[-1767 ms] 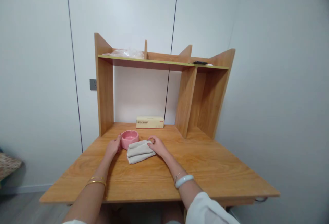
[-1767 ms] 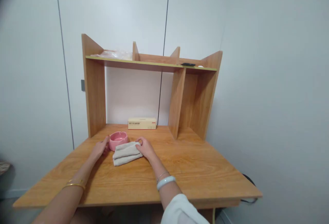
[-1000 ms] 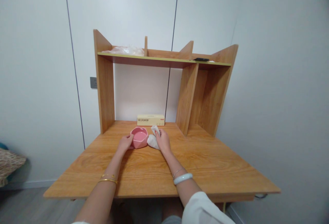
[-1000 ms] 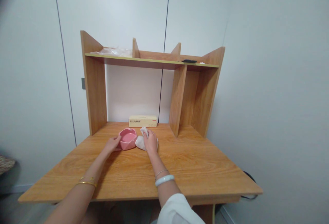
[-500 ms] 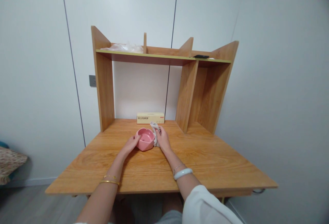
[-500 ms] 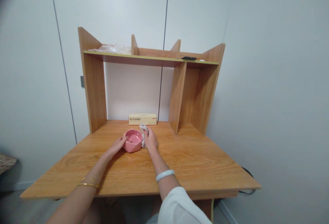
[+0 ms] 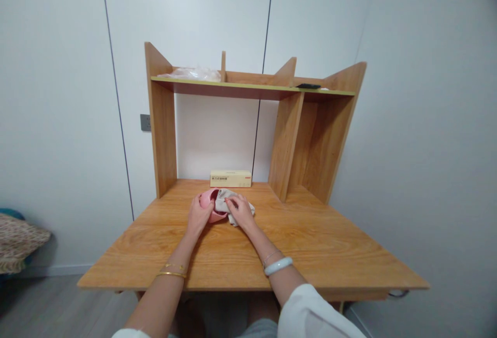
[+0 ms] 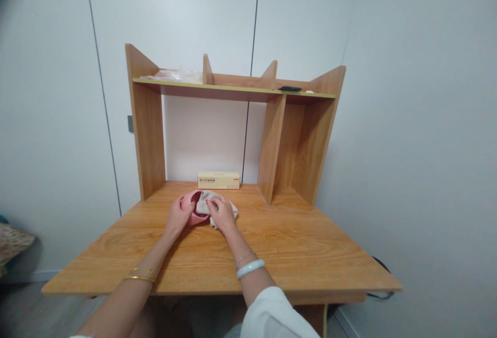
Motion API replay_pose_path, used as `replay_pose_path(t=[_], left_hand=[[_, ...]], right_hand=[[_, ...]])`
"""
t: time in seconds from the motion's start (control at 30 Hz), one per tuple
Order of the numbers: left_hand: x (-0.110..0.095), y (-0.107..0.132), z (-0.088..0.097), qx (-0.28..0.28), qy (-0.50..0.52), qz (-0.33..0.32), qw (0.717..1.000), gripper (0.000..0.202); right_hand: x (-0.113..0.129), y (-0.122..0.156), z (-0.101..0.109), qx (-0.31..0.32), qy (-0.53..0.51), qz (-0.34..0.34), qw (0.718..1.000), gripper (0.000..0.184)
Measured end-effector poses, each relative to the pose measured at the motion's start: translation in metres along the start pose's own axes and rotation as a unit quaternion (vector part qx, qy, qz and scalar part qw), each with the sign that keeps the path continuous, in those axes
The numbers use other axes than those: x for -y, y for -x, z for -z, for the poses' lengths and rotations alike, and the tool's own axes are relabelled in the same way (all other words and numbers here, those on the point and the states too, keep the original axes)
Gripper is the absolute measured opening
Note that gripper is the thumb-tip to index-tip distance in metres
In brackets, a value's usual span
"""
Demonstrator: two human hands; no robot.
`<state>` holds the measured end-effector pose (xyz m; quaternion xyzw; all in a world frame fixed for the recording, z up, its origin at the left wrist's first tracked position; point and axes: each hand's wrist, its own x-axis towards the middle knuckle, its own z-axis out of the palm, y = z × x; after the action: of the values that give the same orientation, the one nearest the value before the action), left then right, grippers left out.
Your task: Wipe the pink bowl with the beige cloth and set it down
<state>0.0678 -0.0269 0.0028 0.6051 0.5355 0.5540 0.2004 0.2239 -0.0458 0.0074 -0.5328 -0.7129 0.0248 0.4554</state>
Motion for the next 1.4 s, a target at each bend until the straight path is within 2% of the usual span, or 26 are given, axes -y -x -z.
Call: replay_pose_path(t=[0.1,0.23,0.3,0.4,0.5,0.57,0.73,0.83,1.0,1.07,1.3,1.4], left_hand=[[-0.005,0.005,0.000,0.009,-0.021,-0.046,0.999,0.053],[-0.014,0.011,0.003,0.041,-0.044,-0.084,0.995,0.055],[-0.017,0.013,0.005,0.058,-0.041,-0.091,0.993,0.058],[-0.018,0.016,0.006,0.110,-0.021,-0.078,0.991,0.067],[-0.017,0.017,0.005,0.160,-0.007,-0.041,0.986,0.080],[-0.015,0.018,0.003,0.173,-0.008,-0.037,0.984,0.083],[-0.013,0.016,0.000,0.152,-0.016,-0.048,0.987,0.076],[-0.014,0.016,0.000,0.151,-0.040,-0.051,0.986,0.073],[-0.016,0.016,0.002,0.136,-0.092,-0.053,0.985,0.071],[-0.018,0.017,0.003,0.144,-0.126,-0.059,0.980,0.073],[-0.022,0.019,0.001,0.147,-0.171,-0.073,0.971,0.075],[-0.020,0.018,0.001,0.148,-0.154,-0.078,0.974,0.075]], right_hand=[[0.000,0.000,0.001,-0.013,0.056,-0.078,0.995,0.027],[0.003,0.002,0.003,-0.012,0.131,-0.174,0.976,0.064],[0.003,0.001,0.003,0.024,0.138,-0.185,0.973,0.069],[0.001,0.000,0.000,0.066,0.141,-0.193,0.969,0.063],[-0.005,0.000,-0.001,0.053,0.139,-0.198,0.969,0.060],[-0.008,0.001,0.000,0.034,0.134,-0.191,0.972,0.060],[-0.004,0.001,0.008,-0.023,0.156,-0.112,0.981,0.058],[0.002,0.000,0.011,-0.037,0.180,-0.076,0.980,0.059],[0.006,0.002,0.009,0.029,0.201,-0.171,0.964,0.069],[0.006,0.002,0.009,0.050,0.195,-0.186,0.962,0.068],[0.011,0.000,0.017,-0.026,0.204,-0.096,0.974,0.059],[0.010,0.001,0.015,-0.015,0.214,-0.124,0.969,0.062]])
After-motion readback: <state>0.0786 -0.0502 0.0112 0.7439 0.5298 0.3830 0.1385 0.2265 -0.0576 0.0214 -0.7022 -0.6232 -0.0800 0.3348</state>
